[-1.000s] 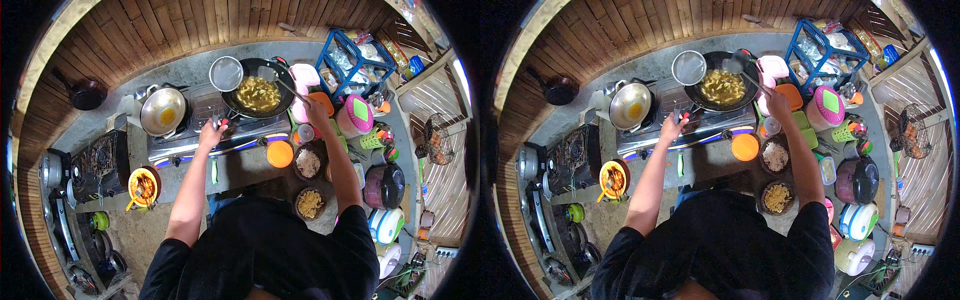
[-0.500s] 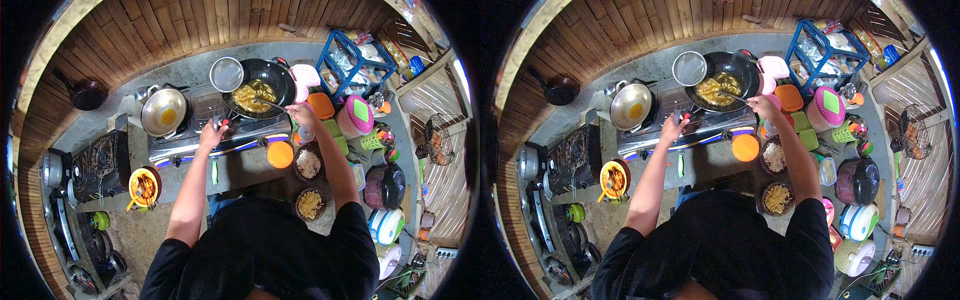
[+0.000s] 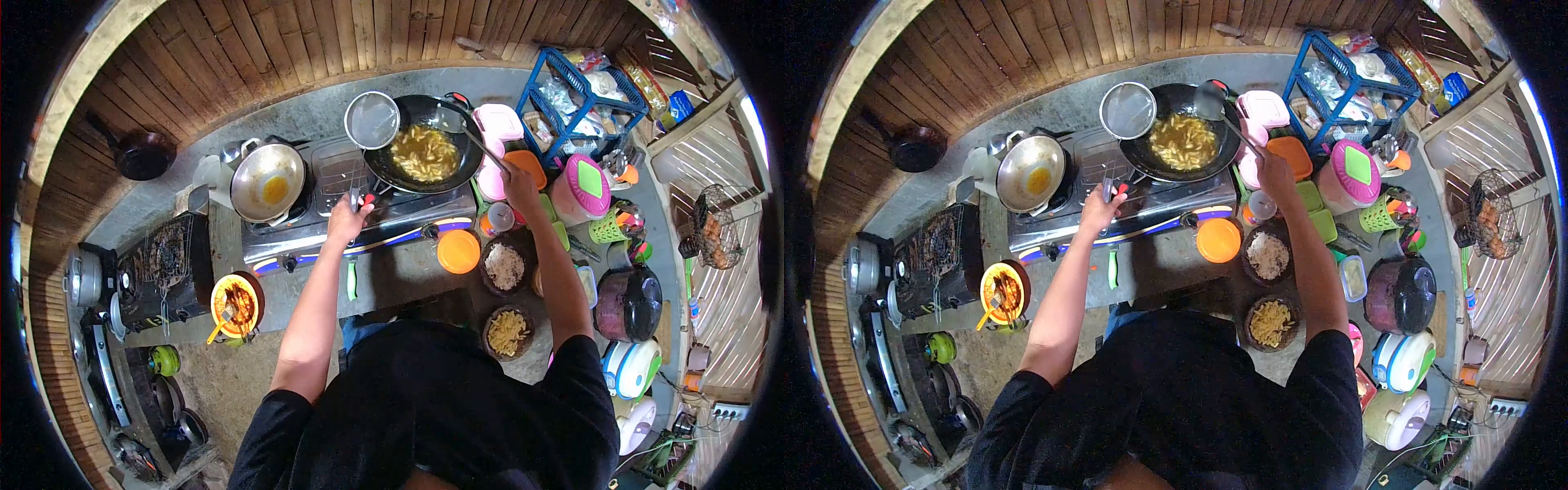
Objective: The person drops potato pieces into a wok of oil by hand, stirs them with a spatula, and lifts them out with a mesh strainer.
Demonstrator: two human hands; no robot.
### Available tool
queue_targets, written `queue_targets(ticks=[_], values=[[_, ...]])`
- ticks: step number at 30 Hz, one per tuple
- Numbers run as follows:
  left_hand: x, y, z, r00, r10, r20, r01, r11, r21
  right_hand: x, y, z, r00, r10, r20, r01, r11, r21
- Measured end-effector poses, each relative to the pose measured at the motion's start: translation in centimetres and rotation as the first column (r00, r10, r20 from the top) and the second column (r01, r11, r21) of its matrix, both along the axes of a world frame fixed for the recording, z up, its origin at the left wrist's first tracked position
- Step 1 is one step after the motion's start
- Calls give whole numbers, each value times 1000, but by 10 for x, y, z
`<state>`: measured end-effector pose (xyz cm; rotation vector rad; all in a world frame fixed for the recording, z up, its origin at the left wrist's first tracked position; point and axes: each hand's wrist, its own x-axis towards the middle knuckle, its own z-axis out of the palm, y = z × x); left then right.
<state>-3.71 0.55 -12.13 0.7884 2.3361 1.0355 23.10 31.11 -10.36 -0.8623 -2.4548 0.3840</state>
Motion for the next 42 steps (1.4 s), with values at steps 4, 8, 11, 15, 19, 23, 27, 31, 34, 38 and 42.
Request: queue_targets(ticks=[4,8,11,15,19,23,27,31,34,38,42], values=[[-2,0,-3,1000,-19,21,19,1000,-5,3,3,-8,997,-44,59,46,998,-31],[1,0,1,1000,-3,28,3,1000,14,9,-3,2,981,119,151,-94,982,-164],[-1,1,-3,1000,-3,11,3,1000,10,6,-10,12,963,222,152,-134,886,-444],[0,0,0,1000,-9,8,9,1000,18,4,-23,19,926,377,7,-298,743,-600],[1,0,1,1000,-4,26,3,1000,28,-4,-25,20,937,346,-45,-304,746,-593],[1,0,-1,1000,0,24,-1,1000,22,-7,-7,16,933,355,-63,-346,835,-428],[2,0,0,1000,6,27,-6,1000,8,-13,2,7,985,167,-52,-173,973,-153],[1,0,-1,1000,-5,28,5,1000,14,-24,-4,5,992,-70,105,78,994,-81],[2,1,0,1000,-8,18,8,1000,16,-29,-2,-11,999,2,45,1,997,-75],[3,1,3,1000,-1,29,1,1000,11,-35,-4,-29,988,157,6,-150,955,-256],[2,0,-1,1000,-18,15,18,1000,19,-32,-30,2,993,118,-4,-68,540,-839]])
